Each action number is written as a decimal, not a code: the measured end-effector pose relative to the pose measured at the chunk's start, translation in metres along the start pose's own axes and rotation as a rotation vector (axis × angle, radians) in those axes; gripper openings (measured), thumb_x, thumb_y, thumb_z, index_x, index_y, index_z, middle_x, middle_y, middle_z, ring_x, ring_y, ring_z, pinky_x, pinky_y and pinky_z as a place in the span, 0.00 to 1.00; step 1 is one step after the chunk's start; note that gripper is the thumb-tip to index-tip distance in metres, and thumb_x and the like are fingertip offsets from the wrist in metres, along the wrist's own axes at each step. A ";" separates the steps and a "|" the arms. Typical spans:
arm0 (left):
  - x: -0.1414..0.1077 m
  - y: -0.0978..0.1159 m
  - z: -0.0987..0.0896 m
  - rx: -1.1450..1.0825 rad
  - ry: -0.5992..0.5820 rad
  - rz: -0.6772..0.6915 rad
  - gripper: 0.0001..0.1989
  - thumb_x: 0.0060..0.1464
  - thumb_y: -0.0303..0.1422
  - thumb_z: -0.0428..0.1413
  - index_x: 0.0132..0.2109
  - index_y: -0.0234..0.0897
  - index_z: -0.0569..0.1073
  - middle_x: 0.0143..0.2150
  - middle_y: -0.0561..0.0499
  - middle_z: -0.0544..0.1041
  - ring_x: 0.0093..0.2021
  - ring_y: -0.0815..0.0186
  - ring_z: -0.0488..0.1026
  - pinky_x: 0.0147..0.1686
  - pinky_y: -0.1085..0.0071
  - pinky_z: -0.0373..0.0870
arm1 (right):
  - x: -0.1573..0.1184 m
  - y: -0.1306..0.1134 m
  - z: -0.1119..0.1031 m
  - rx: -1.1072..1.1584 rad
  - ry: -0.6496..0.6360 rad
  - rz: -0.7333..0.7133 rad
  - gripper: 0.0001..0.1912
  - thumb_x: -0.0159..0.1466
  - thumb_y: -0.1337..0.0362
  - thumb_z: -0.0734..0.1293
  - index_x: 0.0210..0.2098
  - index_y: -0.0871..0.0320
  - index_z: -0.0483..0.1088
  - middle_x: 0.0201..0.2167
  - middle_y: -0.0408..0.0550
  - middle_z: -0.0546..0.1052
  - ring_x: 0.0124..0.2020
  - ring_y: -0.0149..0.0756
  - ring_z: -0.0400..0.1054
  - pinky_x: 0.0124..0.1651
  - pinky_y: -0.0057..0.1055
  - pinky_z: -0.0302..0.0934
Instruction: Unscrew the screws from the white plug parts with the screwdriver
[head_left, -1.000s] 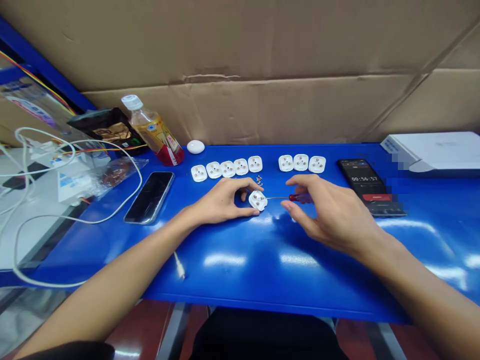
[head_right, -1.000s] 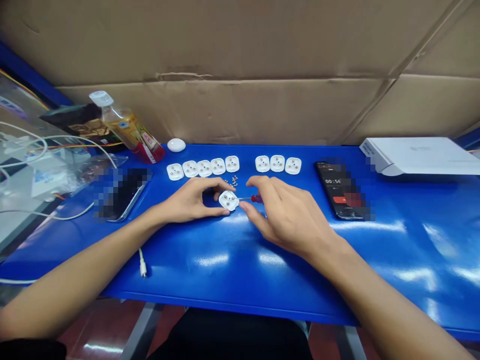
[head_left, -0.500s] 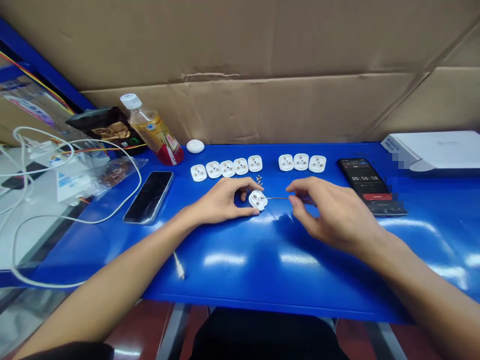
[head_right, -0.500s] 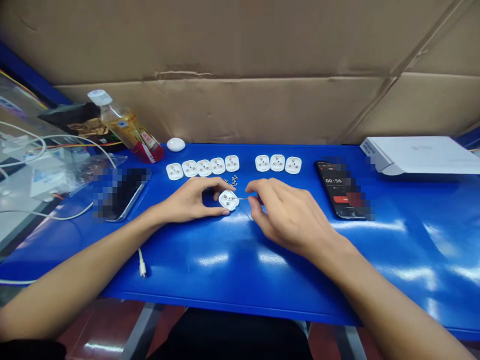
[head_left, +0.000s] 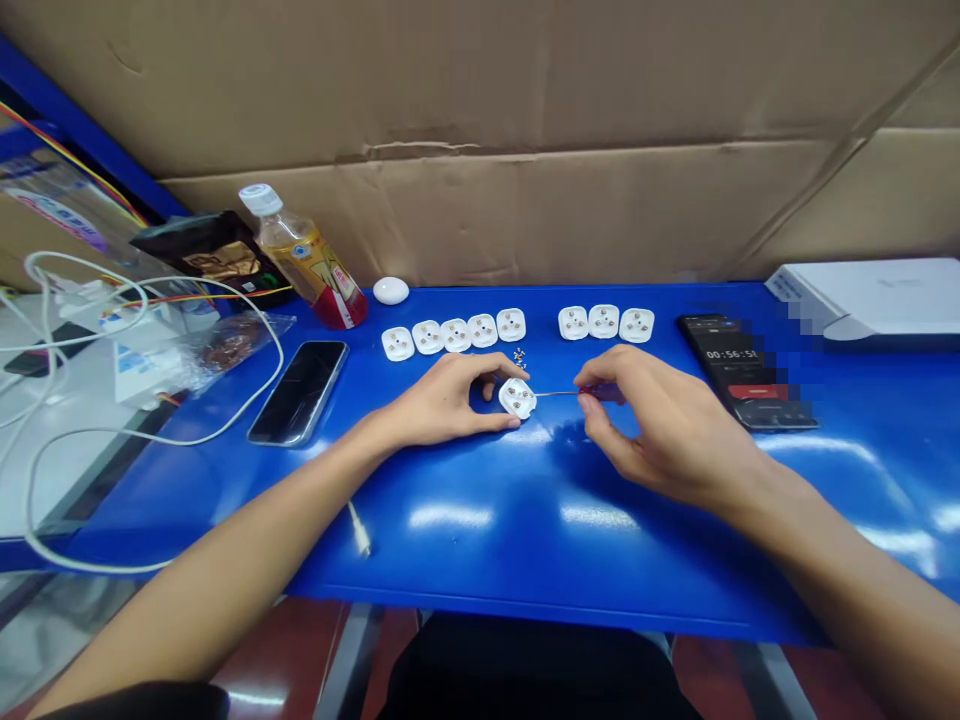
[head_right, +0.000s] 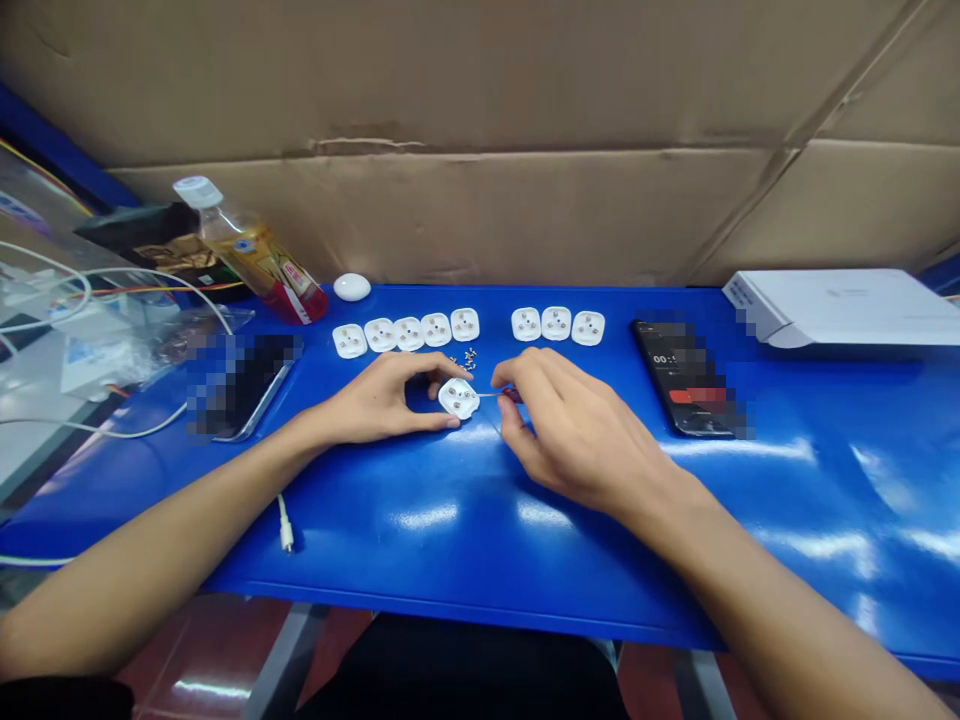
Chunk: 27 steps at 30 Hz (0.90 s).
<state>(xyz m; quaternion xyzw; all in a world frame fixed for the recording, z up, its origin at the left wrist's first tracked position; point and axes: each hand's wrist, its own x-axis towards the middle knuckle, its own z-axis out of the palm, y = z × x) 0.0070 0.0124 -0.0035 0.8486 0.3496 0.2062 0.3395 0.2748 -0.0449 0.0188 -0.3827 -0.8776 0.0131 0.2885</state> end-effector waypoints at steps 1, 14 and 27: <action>0.000 0.000 0.000 -0.003 -0.002 0.003 0.23 0.57 0.42 0.68 0.56 0.39 0.78 0.39 0.52 0.77 0.38 0.64 0.73 0.40 0.69 0.68 | 0.000 0.000 -0.001 0.009 0.009 -0.011 0.07 0.70 0.70 0.63 0.47 0.54 0.66 0.41 0.52 0.78 0.41 0.43 0.75 0.43 0.41 0.72; 0.003 -0.001 -0.004 0.012 0.122 0.047 0.22 0.63 0.46 0.63 0.59 0.40 0.77 0.66 0.43 0.74 0.58 0.54 0.74 0.55 0.59 0.72 | 0.003 0.011 0.005 0.010 -0.042 0.121 0.11 0.74 0.70 0.58 0.54 0.57 0.65 0.49 0.57 0.75 0.49 0.48 0.73 0.50 0.46 0.69; 0.002 -0.004 0.001 0.007 0.064 0.025 0.23 0.77 0.41 0.42 0.64 0.43 0.76 0.67 0.48 0.75 0.67 0.55 0.68 0.71 0.53 0.56 | 0.002 0.016 0.011 0.055 -0.112 0.187 0.11 0.75 0.65 0.57 0.54 0.56 0.65 0.52 0.57 0.75 0.52 0.49 0.73 0.52 0.47 0.68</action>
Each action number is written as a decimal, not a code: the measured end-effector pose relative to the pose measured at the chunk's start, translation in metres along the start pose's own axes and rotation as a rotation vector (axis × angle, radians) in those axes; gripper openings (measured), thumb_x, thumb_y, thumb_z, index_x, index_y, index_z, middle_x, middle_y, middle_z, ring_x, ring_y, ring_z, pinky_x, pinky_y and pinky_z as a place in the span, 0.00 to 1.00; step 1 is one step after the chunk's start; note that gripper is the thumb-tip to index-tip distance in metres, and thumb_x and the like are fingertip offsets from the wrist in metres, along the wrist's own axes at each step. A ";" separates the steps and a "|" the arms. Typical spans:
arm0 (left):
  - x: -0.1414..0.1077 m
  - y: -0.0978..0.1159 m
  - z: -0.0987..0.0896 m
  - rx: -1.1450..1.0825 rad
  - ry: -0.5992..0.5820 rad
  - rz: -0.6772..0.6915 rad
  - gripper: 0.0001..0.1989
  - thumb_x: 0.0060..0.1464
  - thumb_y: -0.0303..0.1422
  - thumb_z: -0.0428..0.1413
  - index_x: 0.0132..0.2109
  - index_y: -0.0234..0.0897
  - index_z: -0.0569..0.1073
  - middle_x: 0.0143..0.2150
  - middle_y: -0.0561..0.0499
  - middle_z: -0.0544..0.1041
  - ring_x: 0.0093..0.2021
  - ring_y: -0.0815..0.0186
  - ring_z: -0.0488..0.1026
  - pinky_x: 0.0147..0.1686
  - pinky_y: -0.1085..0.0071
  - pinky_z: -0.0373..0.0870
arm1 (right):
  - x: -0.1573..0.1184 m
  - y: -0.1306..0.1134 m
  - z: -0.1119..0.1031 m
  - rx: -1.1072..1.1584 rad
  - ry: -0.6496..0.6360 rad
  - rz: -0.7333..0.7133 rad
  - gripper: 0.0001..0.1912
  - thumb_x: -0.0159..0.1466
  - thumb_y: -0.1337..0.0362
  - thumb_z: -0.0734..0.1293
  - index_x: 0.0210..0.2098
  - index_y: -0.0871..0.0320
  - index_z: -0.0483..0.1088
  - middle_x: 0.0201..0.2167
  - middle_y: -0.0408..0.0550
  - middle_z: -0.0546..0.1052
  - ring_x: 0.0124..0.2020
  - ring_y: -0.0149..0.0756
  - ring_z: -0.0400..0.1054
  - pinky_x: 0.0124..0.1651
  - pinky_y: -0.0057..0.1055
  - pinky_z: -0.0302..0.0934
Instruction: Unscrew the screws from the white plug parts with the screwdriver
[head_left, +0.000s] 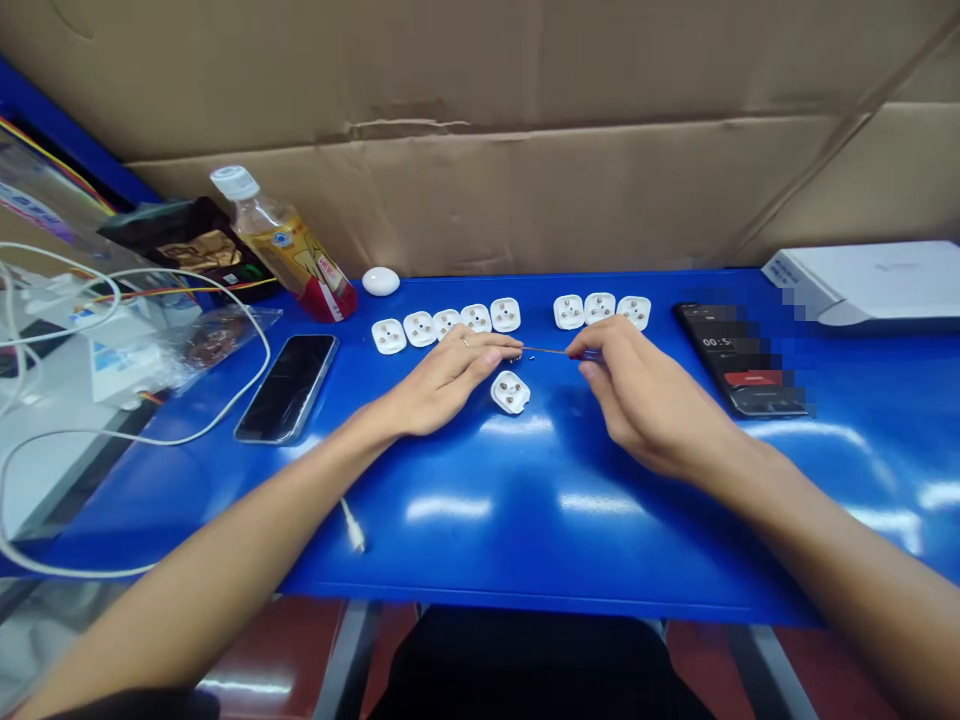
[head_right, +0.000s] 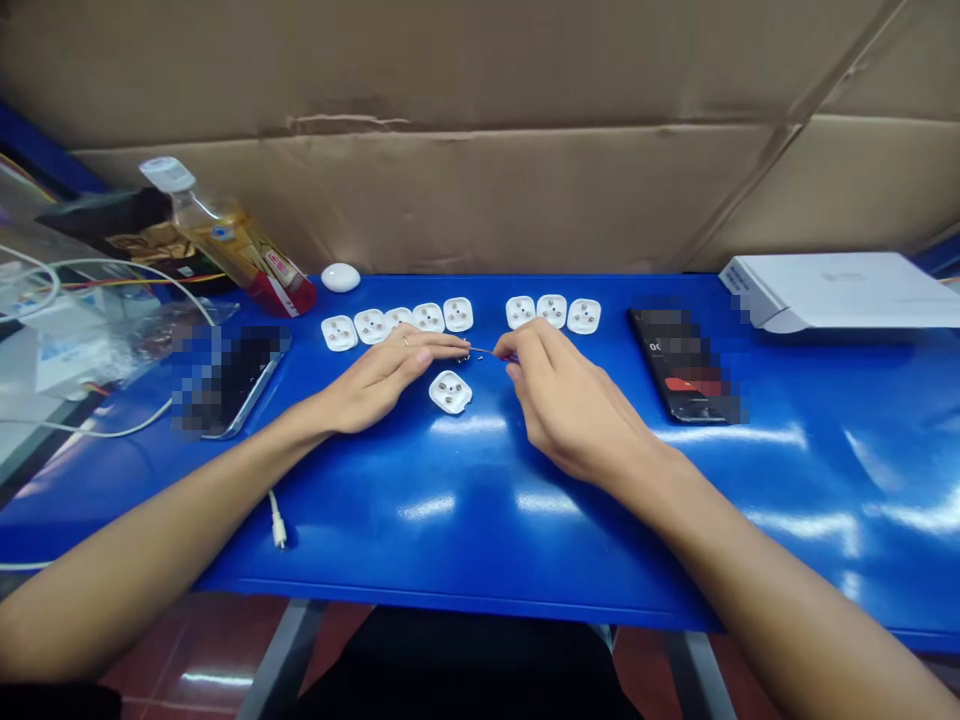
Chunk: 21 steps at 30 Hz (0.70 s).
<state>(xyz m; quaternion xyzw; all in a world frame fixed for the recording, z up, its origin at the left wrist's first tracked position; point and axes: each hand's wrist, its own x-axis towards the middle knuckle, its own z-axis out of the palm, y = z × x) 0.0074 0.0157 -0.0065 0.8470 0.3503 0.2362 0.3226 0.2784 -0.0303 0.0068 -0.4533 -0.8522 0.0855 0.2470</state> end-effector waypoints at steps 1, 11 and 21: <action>0.000 0.000 0.000 -0.002 0.009 0.002 0.23 0.77 0.41 0.41 0.63 0.43 0.77 0.67 0.48 0.75 0.67 0.55 0.68 0.70 0.54 0.57 | 0.000 0.000 0.000 -0.003 0.004 0.002 0.11 0.75 0.65 0.57 0.54 0.56 0.65 0.52 0.57 0.75 0.51 0.49 0.73 0.52 0.47 0.68; 0.003 -0.001 -0.005 0.040 0.056 -0.001 0.16 0.66 0.43 0.60 0.54 0.38 0.79 0.54 0.46 0.81 0.49 0.59 0.75 0.49 0.63 0.70 | -0.003 -0.007 -0.011 -0.046 0.175 -0.041 0.08 0.73 0.67 0.60 0.49 0.56 0.68 0.43 0.52 0.79 0.42 0.44 0.75 0.43 0.39 0.69; 0.000 -0.004 -0.008 -0.001 -0.106 0.008 0.24 0.56 0.47 0.68 0.54 0.38 0.81 0.49 0.47 0.83 0.45 0.61 0.77 0.45 0.66 0.71 | -0.007 -0.011 -0.005 -0.096 0.185 -0.297 0.05 0.72 0.68 0.64 0.45 0.57 0.71 0.36 0.47 0.79 0.35 0.38 0.74 0.35 0.34 0.64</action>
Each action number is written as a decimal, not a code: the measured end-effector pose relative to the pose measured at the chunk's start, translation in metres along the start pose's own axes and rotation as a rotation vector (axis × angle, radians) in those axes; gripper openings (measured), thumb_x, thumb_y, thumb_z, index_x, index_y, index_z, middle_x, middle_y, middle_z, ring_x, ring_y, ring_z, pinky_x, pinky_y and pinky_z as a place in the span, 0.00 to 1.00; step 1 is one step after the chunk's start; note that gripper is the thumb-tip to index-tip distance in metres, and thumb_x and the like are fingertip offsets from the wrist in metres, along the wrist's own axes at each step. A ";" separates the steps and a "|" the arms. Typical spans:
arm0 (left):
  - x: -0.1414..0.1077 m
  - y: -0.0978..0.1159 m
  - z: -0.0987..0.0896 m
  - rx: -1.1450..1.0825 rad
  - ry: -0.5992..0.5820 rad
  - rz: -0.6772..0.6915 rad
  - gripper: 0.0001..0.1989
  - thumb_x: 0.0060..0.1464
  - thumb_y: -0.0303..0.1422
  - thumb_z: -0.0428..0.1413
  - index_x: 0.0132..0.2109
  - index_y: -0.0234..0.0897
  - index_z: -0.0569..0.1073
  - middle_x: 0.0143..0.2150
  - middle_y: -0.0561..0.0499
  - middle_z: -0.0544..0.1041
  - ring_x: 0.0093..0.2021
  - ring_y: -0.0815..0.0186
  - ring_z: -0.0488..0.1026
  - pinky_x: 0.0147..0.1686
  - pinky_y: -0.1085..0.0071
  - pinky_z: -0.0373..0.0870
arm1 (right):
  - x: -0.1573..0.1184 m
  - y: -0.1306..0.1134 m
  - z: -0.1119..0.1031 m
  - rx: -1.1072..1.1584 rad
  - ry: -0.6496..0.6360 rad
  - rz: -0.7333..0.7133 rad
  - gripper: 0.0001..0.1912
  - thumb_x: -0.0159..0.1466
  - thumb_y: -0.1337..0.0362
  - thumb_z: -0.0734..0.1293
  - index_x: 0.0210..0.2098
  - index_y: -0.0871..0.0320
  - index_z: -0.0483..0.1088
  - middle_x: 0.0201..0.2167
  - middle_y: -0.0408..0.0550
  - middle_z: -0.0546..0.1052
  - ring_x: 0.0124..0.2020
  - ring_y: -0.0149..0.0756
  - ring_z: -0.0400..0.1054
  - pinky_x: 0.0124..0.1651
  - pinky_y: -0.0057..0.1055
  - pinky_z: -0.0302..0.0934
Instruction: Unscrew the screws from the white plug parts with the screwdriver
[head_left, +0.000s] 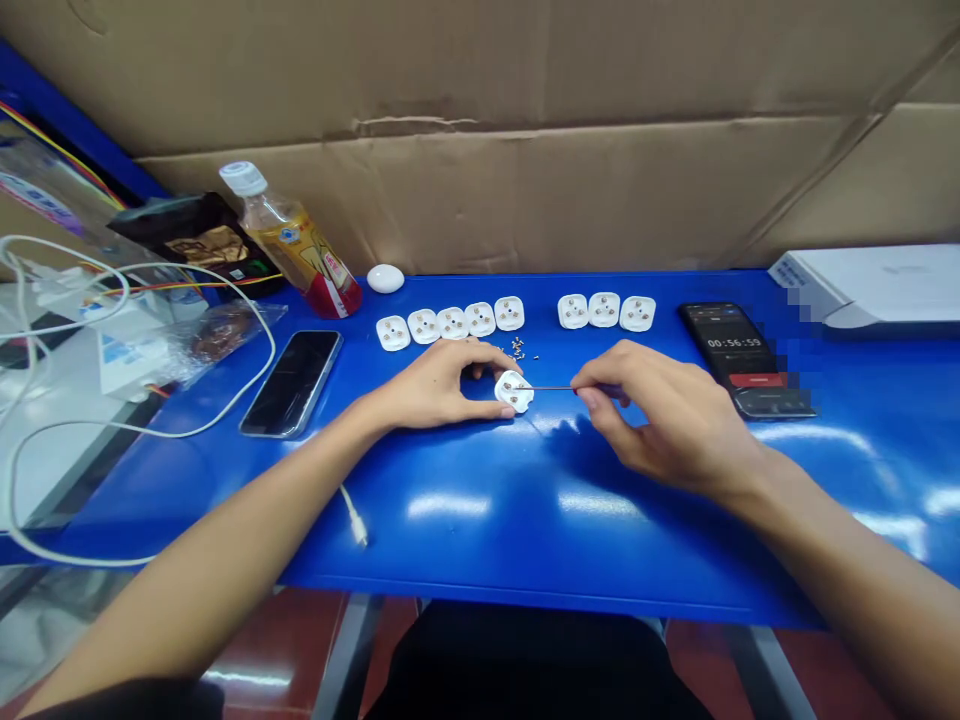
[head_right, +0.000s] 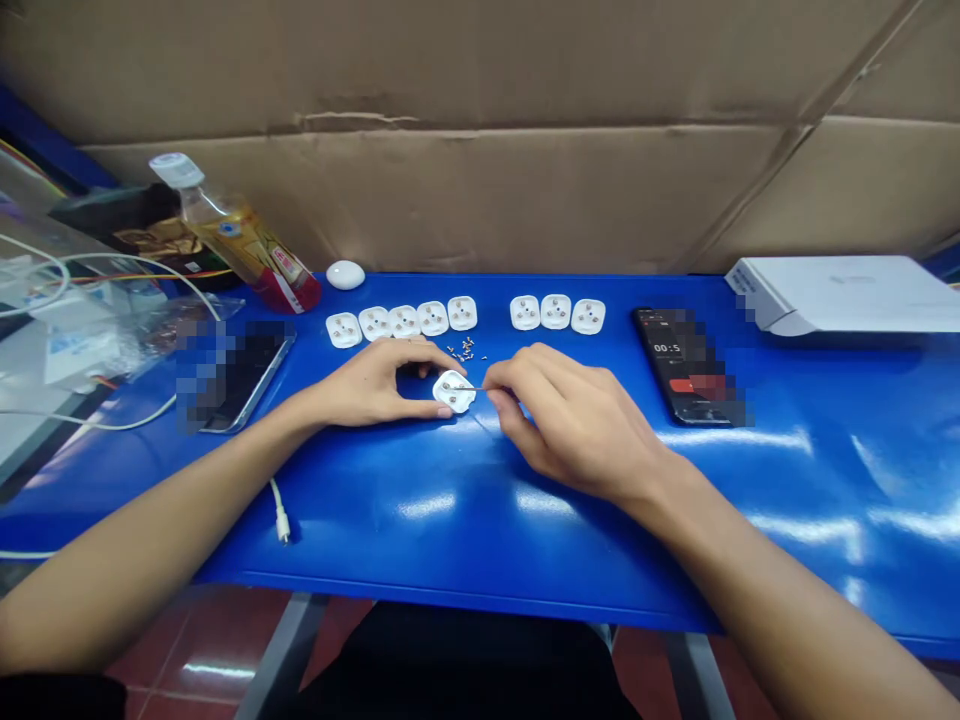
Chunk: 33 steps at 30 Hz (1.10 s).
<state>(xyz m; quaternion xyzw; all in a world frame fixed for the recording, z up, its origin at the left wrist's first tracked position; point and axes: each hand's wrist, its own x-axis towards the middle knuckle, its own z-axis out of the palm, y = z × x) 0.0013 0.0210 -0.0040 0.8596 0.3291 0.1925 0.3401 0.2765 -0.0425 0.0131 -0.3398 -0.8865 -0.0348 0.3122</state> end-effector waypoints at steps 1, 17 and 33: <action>0.000 0.000 0.000 -0.006 0.000 -0.003 0.24 0.57 0.47 0.68 0.54 0.38 0.82 0.49 0.47 0.83 0.45 0.61 0.77 0.45 0.66 0.71 | 0.000 0.001 0.001 0.003 0.003 -0.003 0.05 0.72 0.68 0.64 0.45 0.58 0.71 0.36 0.48 0.79 0.35 0.38 0.74 0.35 0.33 0.64; -0.001 0.000 0.008 -0.029 0.034 0.049 0.23 0.57 0.44 0.69 0.56 0.38 0.83 0.44 0.46 0.84 0.42 0.62 0.77 0.45 0.67 0.70 | 0.000 -0.004 -0.003 -0.291 0.004 0.114 0.20 0.74 0.53 0.65 0.28 0.56 0.71 0.15 0.41 0.69 0.16 0.34 0.61 0.25 0.36 0.47; 0.001 0.002 0.010 -0.078 -0.017 0.090 0.21 0.60 0.42 0.67 0.57 0.38 0.82 0.48 0.46 0.84 0.44 0.61 0.78 0.47 0.66 0.70 | 0.003 -0.010 -0.005 0.014 -0.047 0.187 0.06 0.74 0.64 0.63 0.48 0.56 0.69 0.29 0.43 0.79 0.27 0.37 0.74 0.29 0.31 0.61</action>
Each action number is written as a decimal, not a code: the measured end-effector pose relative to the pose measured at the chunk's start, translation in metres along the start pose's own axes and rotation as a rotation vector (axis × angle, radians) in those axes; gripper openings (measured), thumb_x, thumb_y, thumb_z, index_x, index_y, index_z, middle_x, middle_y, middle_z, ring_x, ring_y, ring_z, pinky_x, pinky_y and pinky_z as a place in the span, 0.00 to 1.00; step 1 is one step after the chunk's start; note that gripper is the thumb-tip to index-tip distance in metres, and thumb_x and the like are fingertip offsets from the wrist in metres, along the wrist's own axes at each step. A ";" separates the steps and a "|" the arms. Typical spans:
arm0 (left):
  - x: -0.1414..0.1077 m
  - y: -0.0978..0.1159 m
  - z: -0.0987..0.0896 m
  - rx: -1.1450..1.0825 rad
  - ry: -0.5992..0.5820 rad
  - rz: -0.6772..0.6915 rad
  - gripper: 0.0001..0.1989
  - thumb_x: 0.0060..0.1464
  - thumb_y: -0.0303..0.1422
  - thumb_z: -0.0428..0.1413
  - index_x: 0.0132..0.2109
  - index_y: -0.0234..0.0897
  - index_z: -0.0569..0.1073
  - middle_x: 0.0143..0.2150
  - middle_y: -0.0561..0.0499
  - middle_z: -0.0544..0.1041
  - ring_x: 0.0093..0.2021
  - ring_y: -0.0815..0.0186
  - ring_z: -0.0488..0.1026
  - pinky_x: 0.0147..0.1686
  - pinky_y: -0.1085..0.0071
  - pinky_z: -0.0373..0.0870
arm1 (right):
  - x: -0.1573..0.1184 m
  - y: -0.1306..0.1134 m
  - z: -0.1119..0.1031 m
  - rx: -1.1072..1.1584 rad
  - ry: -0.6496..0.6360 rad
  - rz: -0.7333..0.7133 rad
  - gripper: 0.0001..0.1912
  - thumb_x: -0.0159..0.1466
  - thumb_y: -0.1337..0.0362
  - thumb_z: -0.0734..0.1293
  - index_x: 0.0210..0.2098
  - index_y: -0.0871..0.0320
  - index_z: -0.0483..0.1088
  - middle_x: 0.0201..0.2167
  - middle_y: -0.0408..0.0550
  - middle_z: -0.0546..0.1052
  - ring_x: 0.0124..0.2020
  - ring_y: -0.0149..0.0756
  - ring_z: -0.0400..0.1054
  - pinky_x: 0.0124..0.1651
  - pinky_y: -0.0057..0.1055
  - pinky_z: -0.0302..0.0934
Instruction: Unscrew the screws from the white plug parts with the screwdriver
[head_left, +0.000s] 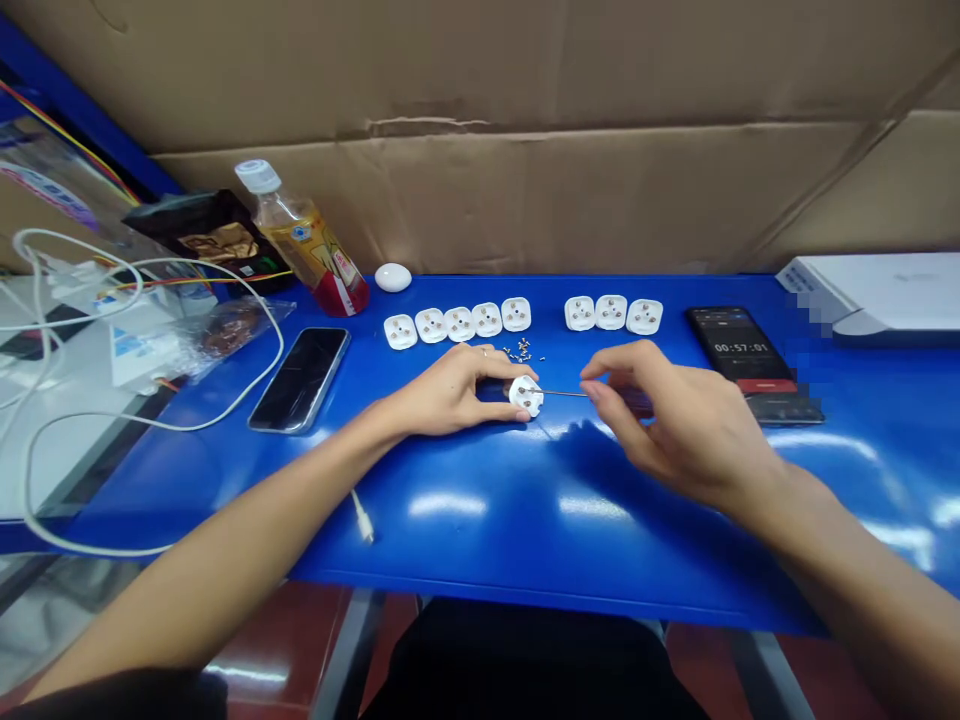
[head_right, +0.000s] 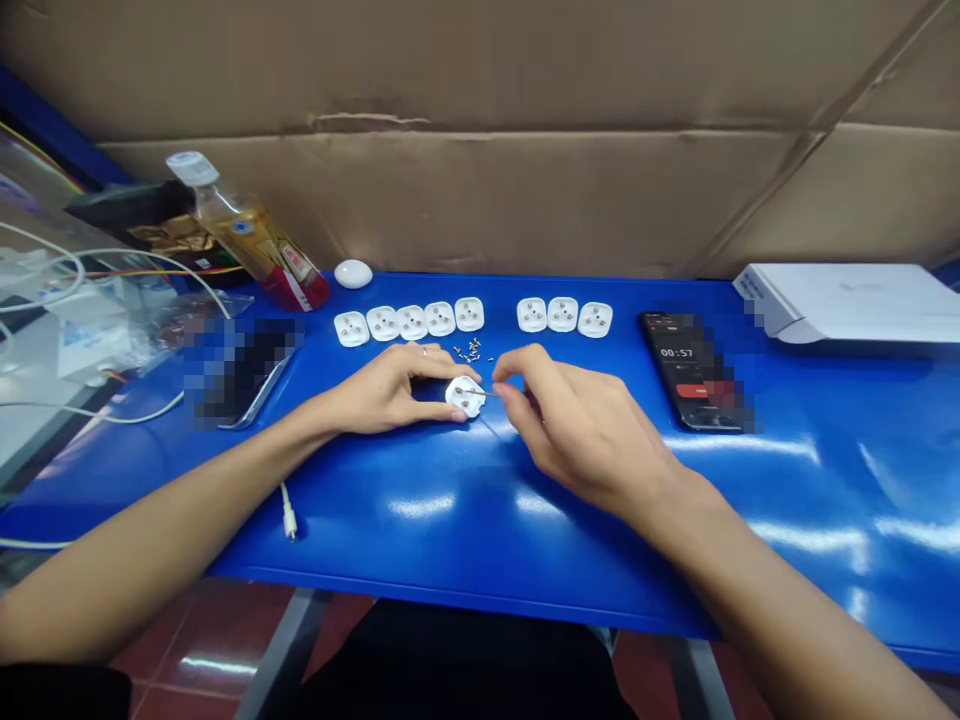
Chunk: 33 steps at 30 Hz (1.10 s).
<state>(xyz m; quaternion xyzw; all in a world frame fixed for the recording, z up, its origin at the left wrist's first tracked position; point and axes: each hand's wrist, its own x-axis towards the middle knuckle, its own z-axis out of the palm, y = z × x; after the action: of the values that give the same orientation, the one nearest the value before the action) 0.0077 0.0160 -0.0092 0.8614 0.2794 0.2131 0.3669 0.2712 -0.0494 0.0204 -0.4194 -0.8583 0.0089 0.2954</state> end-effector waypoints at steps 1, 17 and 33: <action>0.000 0.000 0.000 -0.003 -0.004 0.006 0.21 0.61 0.42 0.67 0.57 0.38 0.82 0.48 0.47 0.84 0.44 0.61 0.78 0.47 0.66 0.70 | 0.001 0.001 -0.001 0.027 -0.016 -0.029 0.06 0.74 0.65 0.64 0.49 0.57 0.69 0.32 0.45 0.80 0.29 0.37 0.75 0.32 0.31 0.63; -0.001 0.001 -0.003 0.003 -0.023 -0.037 0.24 0.61 0.45 0.66 0.58 0.37 0.81 0.41 0.48 0.81 0.39 0.63 0.74 0.40 0.69 0.67 | 0.002 0.006 -0.005 0.123 -0.018 -0.143 0.12 0.69 0.69 0.65 0.51 0.54 0.66 0.46 0.53 0.80 0.47 0.45 0.78 0.47 0.41 0.73; -0.001 0.003 -0.003 0.036 -0.017 -0.069 0.24 0.60 0.46 0.67 0.58 0.39 0.82 0.37 0.51 0.78 0.32 0.69 0.65 0.33 0.71 0.60 | 0.000 0.005 -0.005 -0.027 0.011 0.002 0.14 0.72 0.62 0.64 0.55 0.58 0.64 0.37 0.51 0.81 0.32 0.43 0.80 0.27 0.36 0.69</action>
<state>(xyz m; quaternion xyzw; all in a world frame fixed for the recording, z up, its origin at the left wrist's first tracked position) 0.0062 0.0156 -0.0050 0.8595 0.3097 0.1880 0.3606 0.2772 -0.0472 0.0236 -0.4242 -0.8564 -0.0045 0.2943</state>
